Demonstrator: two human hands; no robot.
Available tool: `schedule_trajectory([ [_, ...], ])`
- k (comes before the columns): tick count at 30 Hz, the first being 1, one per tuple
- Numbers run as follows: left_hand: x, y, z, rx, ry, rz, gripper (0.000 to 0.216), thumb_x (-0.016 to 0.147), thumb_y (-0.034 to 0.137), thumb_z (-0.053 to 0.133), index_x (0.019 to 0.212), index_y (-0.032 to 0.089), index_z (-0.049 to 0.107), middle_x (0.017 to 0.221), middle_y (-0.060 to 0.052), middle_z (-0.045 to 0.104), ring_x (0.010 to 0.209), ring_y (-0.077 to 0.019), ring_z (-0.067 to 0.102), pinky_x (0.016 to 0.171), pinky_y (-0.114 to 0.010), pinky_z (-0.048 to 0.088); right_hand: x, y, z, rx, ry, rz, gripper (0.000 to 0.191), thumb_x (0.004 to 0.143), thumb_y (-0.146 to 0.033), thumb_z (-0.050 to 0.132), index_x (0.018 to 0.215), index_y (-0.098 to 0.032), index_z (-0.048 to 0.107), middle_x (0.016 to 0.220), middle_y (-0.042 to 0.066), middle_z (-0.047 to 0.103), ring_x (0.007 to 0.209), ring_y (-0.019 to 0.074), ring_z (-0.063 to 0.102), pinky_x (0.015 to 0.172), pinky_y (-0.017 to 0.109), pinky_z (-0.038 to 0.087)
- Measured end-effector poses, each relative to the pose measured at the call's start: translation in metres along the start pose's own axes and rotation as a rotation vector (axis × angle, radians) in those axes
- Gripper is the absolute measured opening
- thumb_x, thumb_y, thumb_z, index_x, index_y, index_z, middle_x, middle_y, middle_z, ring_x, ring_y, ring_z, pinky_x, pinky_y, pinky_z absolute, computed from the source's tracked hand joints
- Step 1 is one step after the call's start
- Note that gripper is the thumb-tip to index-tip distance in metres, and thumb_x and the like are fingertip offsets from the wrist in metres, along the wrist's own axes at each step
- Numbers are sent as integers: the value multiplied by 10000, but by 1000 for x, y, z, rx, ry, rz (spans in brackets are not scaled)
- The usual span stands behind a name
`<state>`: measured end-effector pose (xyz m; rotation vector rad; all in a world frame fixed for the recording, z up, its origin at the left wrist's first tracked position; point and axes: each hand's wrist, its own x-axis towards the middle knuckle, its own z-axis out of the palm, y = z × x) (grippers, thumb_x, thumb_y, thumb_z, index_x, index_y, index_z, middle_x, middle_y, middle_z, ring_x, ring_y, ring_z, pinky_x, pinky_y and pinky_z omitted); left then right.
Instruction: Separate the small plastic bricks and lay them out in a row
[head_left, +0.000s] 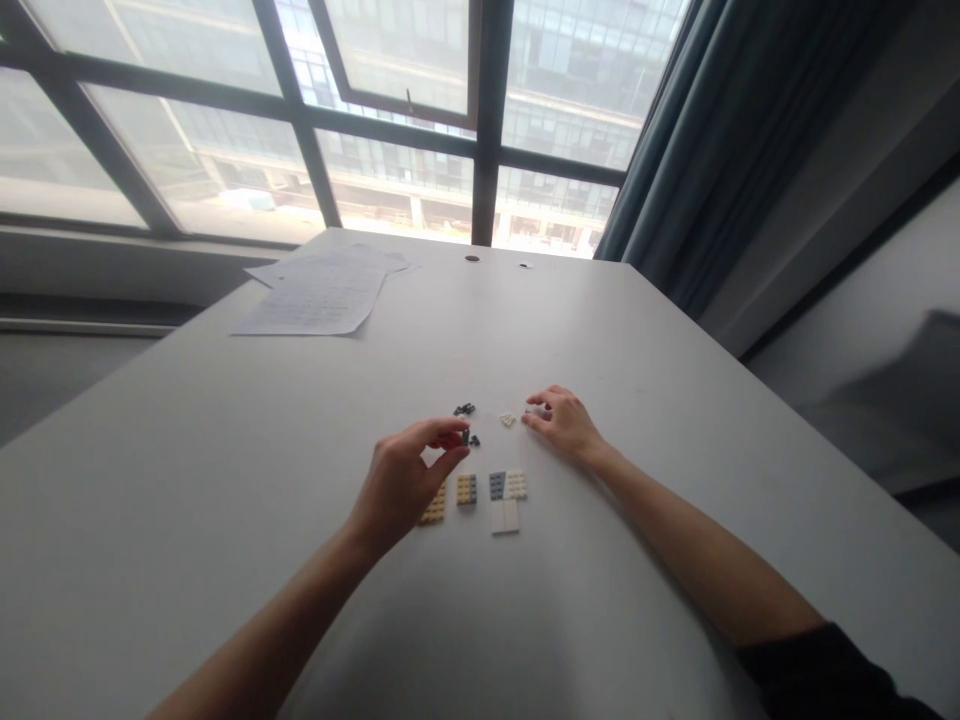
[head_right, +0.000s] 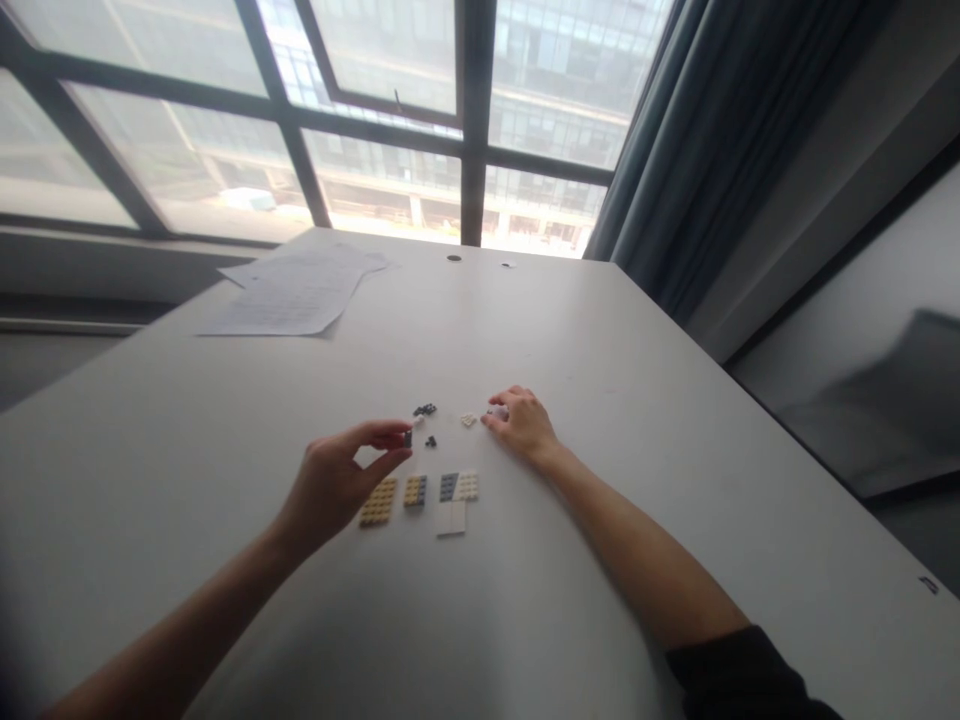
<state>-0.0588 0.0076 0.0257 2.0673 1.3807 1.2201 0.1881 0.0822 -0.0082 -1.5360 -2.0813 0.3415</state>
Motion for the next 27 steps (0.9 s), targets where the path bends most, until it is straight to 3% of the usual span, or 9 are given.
schedule_trajectory([
  [3, 1, 0, -1, -38, 9, -29, 207, 746, 306, 688, 933, 219, 692, 773, -6, 719, 709, -159, 665, 760, -304, 535, -2, -6, 4, -48, 30, 34, 157, 787, -277, 666, 896, -170, 705, 945, 88, 647, 928, 217, 574, 875, 361, 435],
  [6, 4, 0, -2, -232, -30, -164, 253, 707, 350, 724, 910, 200, 695, 746, -14, 706, 695, -158, 650, 729, -303, 535, -3, -10, 6, 40, 33, 29, 111, 784, -240, 650, 852, -176, 710, 912, 78, 650, 911, 209, 567, 864, 358, 424],
  [10, 7, -3, -1, -734, -98, -476, 389, 676, 447, 741, 928, 157, 677, 734, -35, 679, 650, -133, 616, 649, -269, 529, -10, -18, 3, 660, -60, 189, 268, 816, -394, 603, 916, -166, 702, 908, 70, 675, 760, 154, 571, 710, 293, 450],
  [13, 7, -4, -2, -907, -141, -567, 435, 689, 493, 721, 947, 147, 666, 735, -36, 656, 628, -111, 583, 652, -261, 518, -18, -26, -4, 1079, -179, 273, 399, 833, -516, 547, 951, -161, 688, 942, 79, 675, 683, 122, 540, 614, 255, 424],
  [16, 8, -2, -3, -728, -240, -514, 420, 710, 484, 702, 977, 162, 665, 796, -43, 668, 681, -131, 590, 672, -274, 505, -25, -30, -10, 1032, -245, 213, 376, 836, -495, 564, 937, -156, 693, 919, 76, 670, 660, 115, 521, 609, 255, 412],
  [22, 24, 3, 6, 195, -413, -39, 226, 787, 384, 628, 925, 222, 704, 772, -24, 659, 756, -190, 570, 735, -326, 438, -32, -32, -10, 224, -172, -123, 142, 825, -281, 653, 923, -193, 706, 938, 48, 641, 820, 154, 562, 800, 305, 430],
  [24, 30, 2, 15, 365, -464, 73, 186, 792, 332, 622, 919, 234, 716, 775, -30, 660, 795, -204, 572, 745, -320, 423, -33, -35, -6, 111, -190, -196, 142, 823, -260, 663, 945, -198, 701, 979, 58, 639, 927, 182, 558, 864, 324, 420],
  [27, 36, -1, 26, 475, -532, 108, 173, 789, 294, 623, 925, 250, 721, 800, -35, 670, 815, -208, 583, 735, -306, 419, -31, -41, -2, 9, -182, -229, 158, 818, -244, 667, 963, -191, 697, 998, 67, 640, 995, 206, 542, 915, 341, 405],
])
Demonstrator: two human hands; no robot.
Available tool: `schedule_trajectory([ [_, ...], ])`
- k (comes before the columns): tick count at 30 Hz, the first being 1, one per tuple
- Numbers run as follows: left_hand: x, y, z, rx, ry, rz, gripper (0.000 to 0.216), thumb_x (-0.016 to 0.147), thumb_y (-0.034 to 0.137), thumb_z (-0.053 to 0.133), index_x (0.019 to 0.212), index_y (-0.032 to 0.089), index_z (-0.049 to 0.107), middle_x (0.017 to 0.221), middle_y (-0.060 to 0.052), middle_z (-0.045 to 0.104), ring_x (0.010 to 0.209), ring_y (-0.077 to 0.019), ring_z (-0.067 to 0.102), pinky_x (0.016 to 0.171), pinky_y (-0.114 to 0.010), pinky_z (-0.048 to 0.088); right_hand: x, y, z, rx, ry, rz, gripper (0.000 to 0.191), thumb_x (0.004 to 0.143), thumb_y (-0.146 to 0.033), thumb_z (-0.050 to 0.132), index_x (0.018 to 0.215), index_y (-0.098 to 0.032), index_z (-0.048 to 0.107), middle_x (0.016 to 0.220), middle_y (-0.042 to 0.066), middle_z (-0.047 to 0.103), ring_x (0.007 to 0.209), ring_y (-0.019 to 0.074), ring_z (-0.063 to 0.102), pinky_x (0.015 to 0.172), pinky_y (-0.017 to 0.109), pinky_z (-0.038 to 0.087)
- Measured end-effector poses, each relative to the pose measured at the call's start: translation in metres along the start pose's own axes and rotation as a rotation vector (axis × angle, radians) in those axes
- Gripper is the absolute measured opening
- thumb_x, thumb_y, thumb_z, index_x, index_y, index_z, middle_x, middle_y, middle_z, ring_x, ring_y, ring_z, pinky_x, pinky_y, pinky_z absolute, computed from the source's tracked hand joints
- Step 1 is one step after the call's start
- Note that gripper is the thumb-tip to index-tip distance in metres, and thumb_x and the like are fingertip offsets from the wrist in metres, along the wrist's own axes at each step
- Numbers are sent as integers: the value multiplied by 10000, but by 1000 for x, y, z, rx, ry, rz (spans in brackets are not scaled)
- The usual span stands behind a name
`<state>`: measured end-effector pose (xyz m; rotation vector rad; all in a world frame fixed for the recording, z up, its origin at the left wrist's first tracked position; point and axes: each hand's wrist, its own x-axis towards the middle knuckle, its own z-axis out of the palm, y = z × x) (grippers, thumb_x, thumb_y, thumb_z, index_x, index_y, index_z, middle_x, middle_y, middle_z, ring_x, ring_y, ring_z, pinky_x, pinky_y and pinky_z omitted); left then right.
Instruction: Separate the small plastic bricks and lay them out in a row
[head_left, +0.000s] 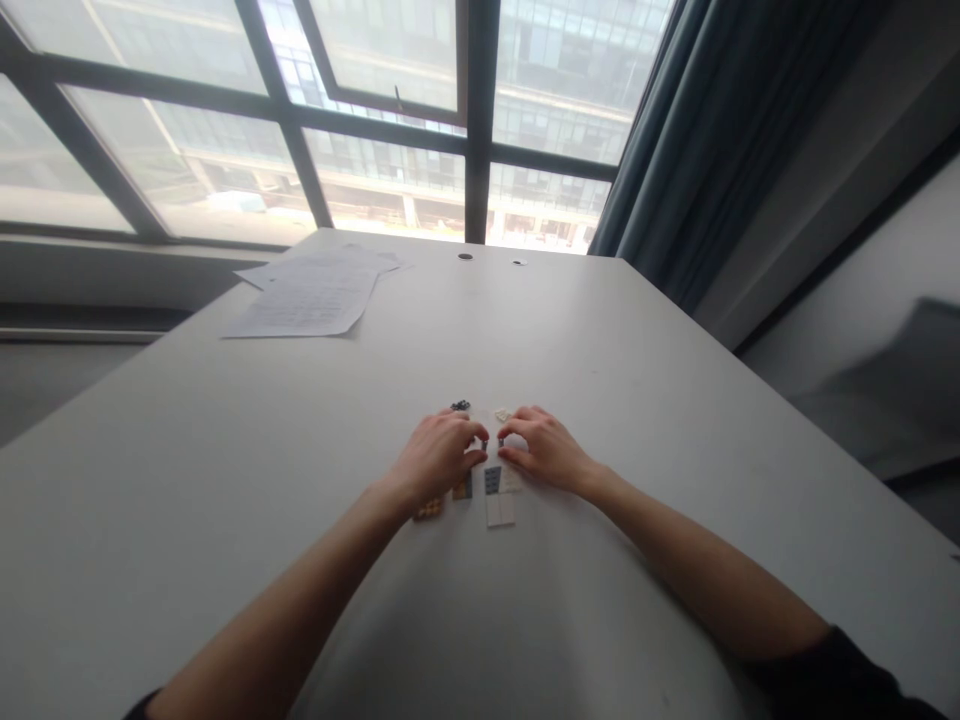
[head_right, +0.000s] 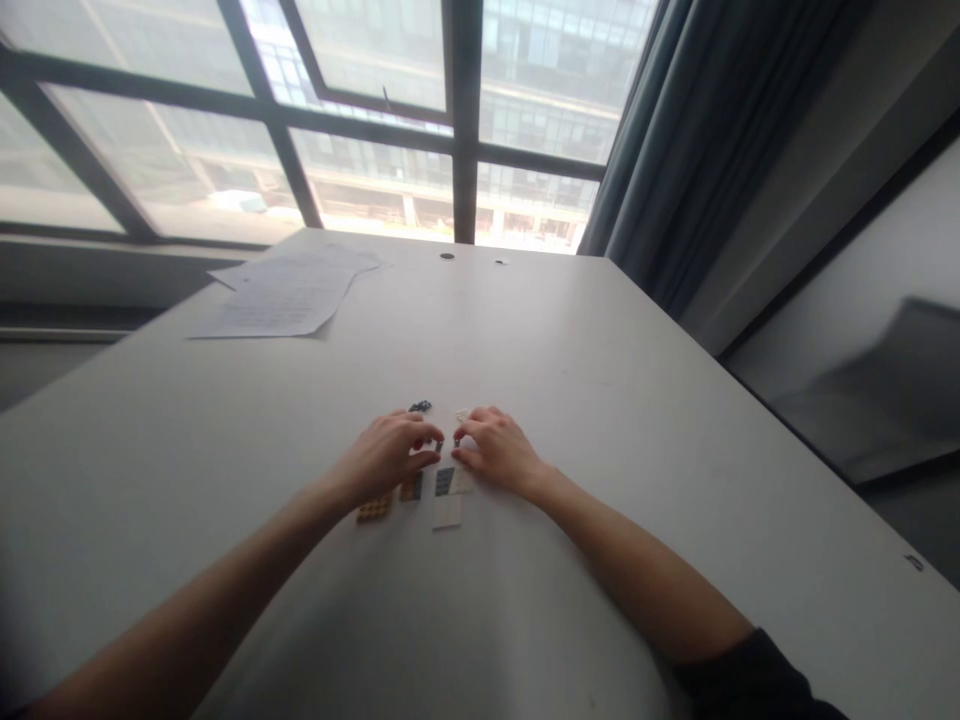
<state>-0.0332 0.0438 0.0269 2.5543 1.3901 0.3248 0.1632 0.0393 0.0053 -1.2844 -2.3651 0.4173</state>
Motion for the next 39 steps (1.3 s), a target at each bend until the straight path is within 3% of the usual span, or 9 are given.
schedule_trajectory([
  [8, 4, -8, 4, 25, -13, -13, 195, 776, 321, 650, 944, 250, 721, 858, -38, 682, 882, -229, 588, 775, -324, 416, 4, 6, 4, 24, -11, 4, 148, 843, -235, 632, 962, -179, 700, 974, 68, 648, 946, 184, 555, 895, 321, 405],
  [17, 3, -9, 4, 35, 29, -11, 180, 840, 261, 577, 899, 260, 747, 838, -46, 686, 837, -206, 578, 758, -314, 402, 3, 3, 7, 109, 46, 63, 47, 805, -187, 654, 816, -179, 699, 858, 35, 604, 850, 158, 544, 817, 286, 418],
  [39, 2, -7, 6, 25, -10, 49, 117, 815, 257, 629, 843, 269, 742, 825, -37, 673, 815, -187, 575, 757, -305, 396, 3, 0, 11, 141, 19, -6, 84, 798, -171, 653, 854, -204, 707, 933, 44, 622, 940, 178, 548, 899, 322, 407],
])
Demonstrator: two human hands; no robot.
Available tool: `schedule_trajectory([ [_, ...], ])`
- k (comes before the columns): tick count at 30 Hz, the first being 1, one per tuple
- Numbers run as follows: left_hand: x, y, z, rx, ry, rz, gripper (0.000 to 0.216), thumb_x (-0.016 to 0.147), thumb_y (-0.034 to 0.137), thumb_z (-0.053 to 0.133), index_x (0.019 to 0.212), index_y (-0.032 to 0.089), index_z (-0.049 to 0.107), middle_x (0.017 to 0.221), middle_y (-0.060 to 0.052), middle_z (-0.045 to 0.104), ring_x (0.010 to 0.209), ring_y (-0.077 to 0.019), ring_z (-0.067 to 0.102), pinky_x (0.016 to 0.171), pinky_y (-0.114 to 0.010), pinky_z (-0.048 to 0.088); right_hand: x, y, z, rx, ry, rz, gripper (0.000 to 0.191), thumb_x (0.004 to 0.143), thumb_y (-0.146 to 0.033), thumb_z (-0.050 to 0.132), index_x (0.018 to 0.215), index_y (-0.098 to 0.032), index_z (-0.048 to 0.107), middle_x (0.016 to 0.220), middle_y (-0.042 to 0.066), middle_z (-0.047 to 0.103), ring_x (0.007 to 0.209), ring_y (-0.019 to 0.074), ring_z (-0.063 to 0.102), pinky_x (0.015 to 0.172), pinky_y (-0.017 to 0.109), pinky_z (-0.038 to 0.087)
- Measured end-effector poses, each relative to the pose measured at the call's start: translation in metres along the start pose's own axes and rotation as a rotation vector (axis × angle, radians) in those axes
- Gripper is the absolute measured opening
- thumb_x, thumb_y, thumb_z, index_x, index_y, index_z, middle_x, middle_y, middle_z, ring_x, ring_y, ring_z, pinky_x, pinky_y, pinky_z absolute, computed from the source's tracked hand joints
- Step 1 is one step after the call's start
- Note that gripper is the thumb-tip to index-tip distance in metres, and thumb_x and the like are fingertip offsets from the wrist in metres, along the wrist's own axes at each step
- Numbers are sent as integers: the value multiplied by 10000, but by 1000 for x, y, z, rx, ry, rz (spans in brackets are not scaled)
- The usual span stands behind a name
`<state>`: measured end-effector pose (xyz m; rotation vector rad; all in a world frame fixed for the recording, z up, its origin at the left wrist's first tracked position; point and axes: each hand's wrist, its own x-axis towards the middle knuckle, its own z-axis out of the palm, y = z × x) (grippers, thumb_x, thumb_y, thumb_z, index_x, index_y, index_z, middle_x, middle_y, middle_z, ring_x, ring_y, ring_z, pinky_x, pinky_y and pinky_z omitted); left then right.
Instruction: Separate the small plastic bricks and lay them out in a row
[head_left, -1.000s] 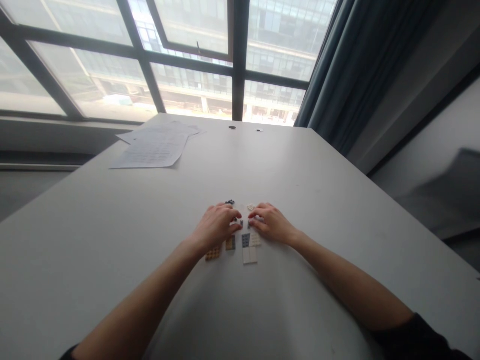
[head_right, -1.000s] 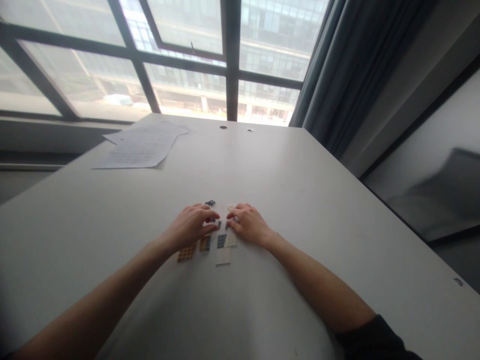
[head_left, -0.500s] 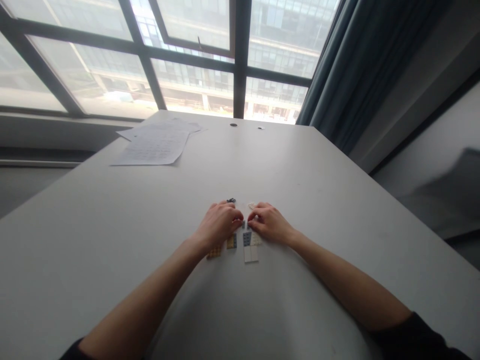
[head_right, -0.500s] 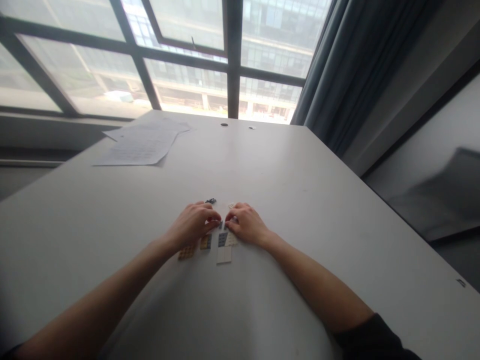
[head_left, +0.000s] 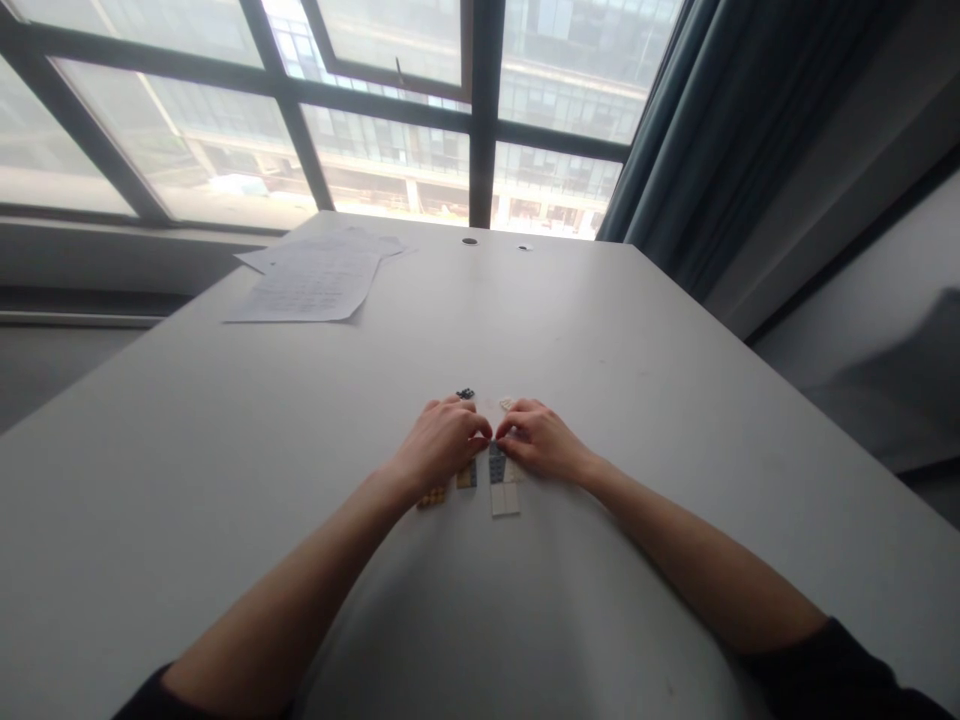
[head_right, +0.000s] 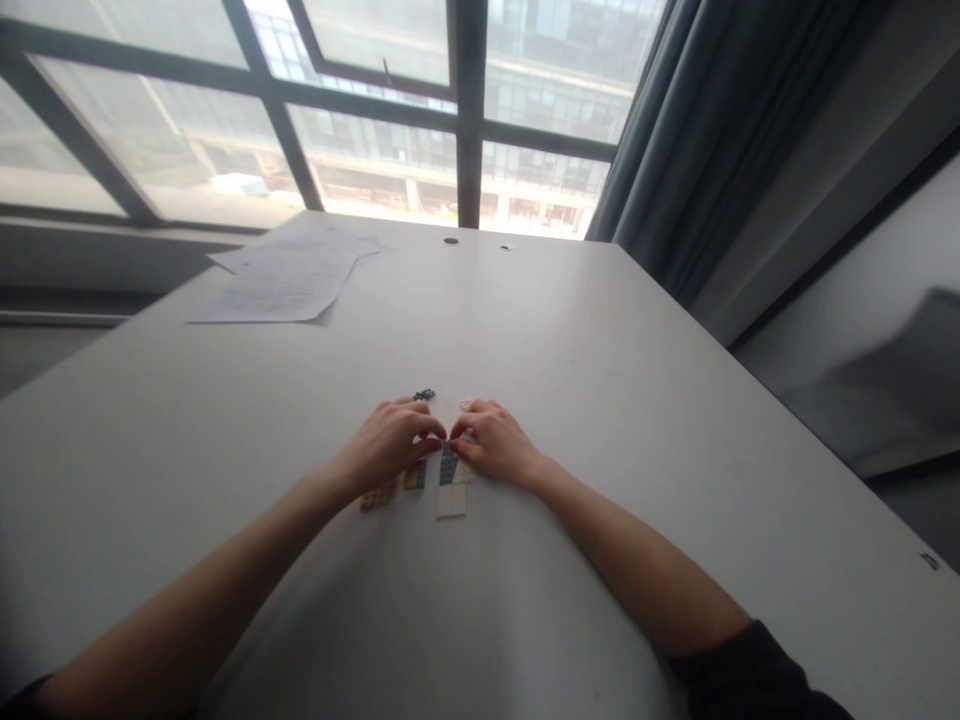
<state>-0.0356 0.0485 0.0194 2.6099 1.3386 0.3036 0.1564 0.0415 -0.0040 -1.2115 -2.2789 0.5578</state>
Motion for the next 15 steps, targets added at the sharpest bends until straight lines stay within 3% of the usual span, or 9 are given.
schedule_trajectory([
  [12, -2, 2, -2, -1, -7, -11, 110, 816, 274, 636, 848, 275, 741, 840, -35, 675, 825, -193, 572, 775, -314, 396, -1, 2, 1, 22, -13, -15, 95, 798, -181, 658, 872, -216, 708, 977, 43, 627, 976, 180, 550, 927, 334, 401],
  [15, -4, -3, -6, -23, 49, -8, 122, 822, 269, 625, 875, 261, 734, 846, -30, 678, 839, -191, 569, 785, -315, 400, -1, 4, 0, 56, 9, -3, 91, 800, -196, 662, 879, -207, 704, 971, 43, 626, 957, 175, 555, 909, 327, 415],
])
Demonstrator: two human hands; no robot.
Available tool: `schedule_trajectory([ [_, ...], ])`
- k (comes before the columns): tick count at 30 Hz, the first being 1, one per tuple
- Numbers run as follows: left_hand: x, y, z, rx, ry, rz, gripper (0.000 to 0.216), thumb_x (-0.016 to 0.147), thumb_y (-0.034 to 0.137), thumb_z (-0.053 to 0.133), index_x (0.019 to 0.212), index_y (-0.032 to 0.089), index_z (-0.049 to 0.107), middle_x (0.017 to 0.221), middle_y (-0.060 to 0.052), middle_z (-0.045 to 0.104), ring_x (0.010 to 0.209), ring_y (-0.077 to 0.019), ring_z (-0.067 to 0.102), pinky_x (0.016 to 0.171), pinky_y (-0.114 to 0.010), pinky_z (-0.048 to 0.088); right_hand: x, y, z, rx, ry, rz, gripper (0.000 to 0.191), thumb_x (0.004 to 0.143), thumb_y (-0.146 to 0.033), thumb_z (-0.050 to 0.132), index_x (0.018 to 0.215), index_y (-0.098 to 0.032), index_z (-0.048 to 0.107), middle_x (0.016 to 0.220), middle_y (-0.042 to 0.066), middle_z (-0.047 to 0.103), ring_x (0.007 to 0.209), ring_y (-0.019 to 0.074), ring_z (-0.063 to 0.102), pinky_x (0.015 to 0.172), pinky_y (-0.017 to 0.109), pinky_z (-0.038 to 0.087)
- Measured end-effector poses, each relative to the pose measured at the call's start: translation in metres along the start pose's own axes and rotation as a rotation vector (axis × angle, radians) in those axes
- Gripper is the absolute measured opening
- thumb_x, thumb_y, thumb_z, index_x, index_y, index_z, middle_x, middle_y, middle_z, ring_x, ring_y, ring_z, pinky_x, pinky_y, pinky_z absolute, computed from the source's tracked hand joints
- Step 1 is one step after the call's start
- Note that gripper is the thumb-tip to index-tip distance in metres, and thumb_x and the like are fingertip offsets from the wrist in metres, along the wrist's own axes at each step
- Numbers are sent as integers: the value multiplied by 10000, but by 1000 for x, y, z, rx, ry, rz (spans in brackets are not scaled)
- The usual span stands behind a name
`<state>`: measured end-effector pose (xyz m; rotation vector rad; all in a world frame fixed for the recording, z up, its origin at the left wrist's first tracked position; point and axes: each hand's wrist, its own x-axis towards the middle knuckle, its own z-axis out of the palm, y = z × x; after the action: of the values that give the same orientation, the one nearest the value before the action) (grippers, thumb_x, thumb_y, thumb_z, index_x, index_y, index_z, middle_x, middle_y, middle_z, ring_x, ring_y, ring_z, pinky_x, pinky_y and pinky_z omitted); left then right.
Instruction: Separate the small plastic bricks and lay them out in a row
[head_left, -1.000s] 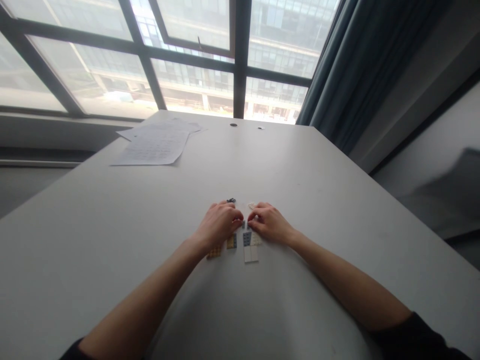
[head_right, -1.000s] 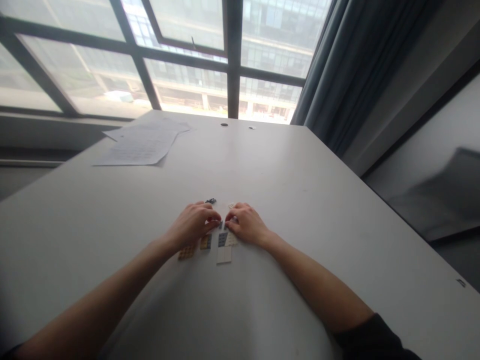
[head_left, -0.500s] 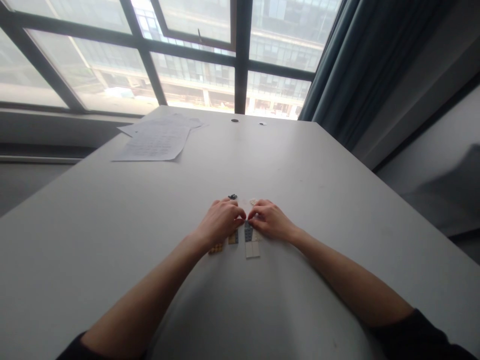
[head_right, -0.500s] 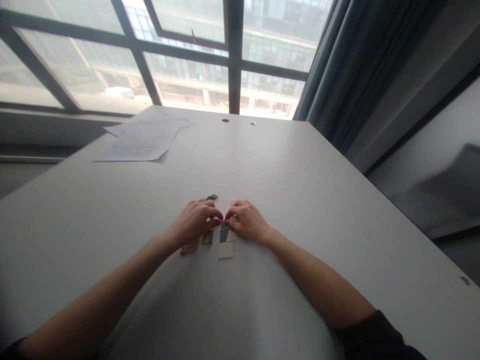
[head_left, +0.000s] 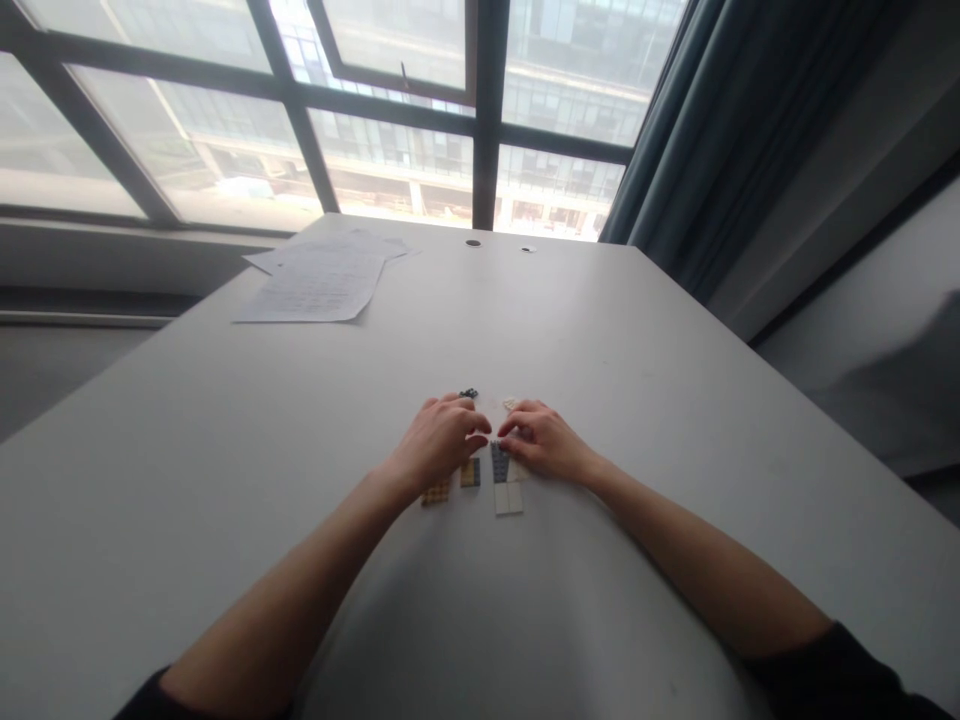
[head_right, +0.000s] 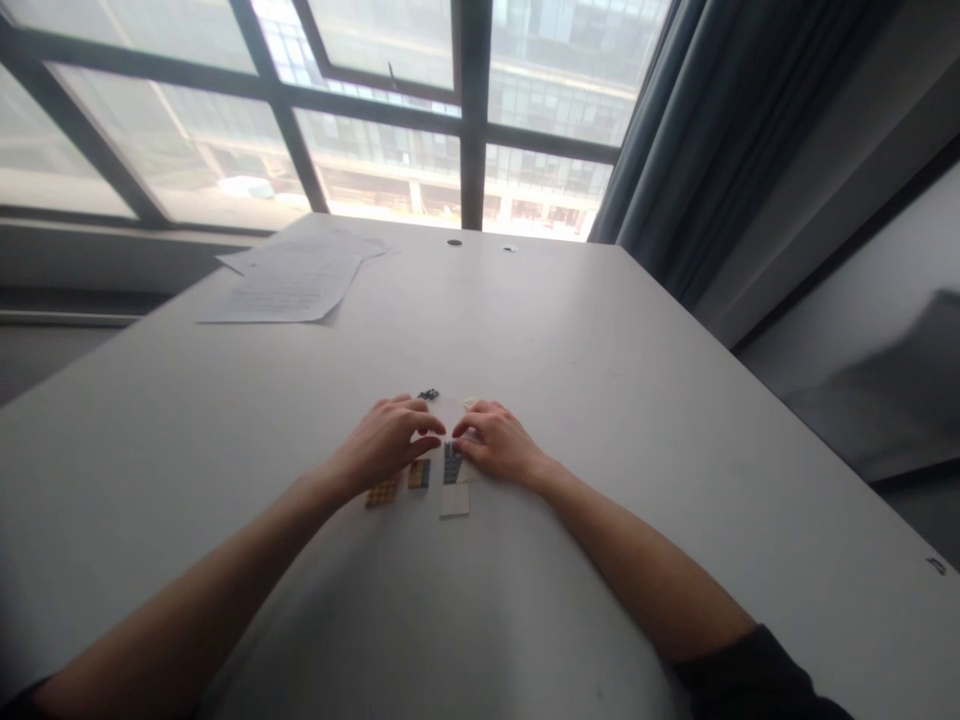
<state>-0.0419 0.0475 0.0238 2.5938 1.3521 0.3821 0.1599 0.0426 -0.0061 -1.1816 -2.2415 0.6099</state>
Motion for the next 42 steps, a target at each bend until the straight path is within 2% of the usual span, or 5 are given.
schedule_trajectory([
  [6, -13, -28, -12, -14, 220, -145, 177, 838, 260, 575, 944, 238, 715, 888, -34, 677, 862, -199, 567, 821, -339, 419, 1, 10, -4, 0, 182, 101, 137, 837, -186, 607, 949, -207, 682, 973, 38, 623, 929, 168, 558, 871, 324, 438],
  [17, -8, -17, 2, 58, 14, -24, 245, 865, 262, 542, 1039, 319, 704, 1006, -52, 663, 939, -217, 556, 842, -365, 407, 2, 20, -2, -240, 190, 153, 277, 884, -174, 520, 1116, -230, 662, 1108, 64, 593, 1045, 211, 480, 974, 376, 368],
  [28, -9, -19, 1, 59, 40, -55, 130, 827, 252, 576, 863, 238, 701, 957, -48, 675, 931, -224, 562, 844, -370, 397, 4, 19, -3, -254, 162, 133, 197, 851, -188, 591, 1034, -208, 662, 1134, 66, 592, 1073, 212, 472, 961, 380, 360],
  [34, -10, -25, 1, 78, 51, -71, 136, 822, 299, 588, 883, 238, 694, 934, -43, 676, 921, -220, 565, 842, -367, 392, 14, 23, -7, -315, 25, 41, 216, 894, -156, 535, 1030, -249, 674, 1159, 47, 618, 1082, 211, 485, 906, 380, 358],
  [42, -11, -22, -2, 141, 68, -107, 156, 841, 307, 569, 816, 217, 694, 898, -51, 684, 912, -239, 567, 832, -384, 375, 22, 15, -3, -390, 100, 98, 127, 871, -298, 601, 870, -178, 645, 995, 65, 629, 1003, 221, 500, 879, 369, 350],
])
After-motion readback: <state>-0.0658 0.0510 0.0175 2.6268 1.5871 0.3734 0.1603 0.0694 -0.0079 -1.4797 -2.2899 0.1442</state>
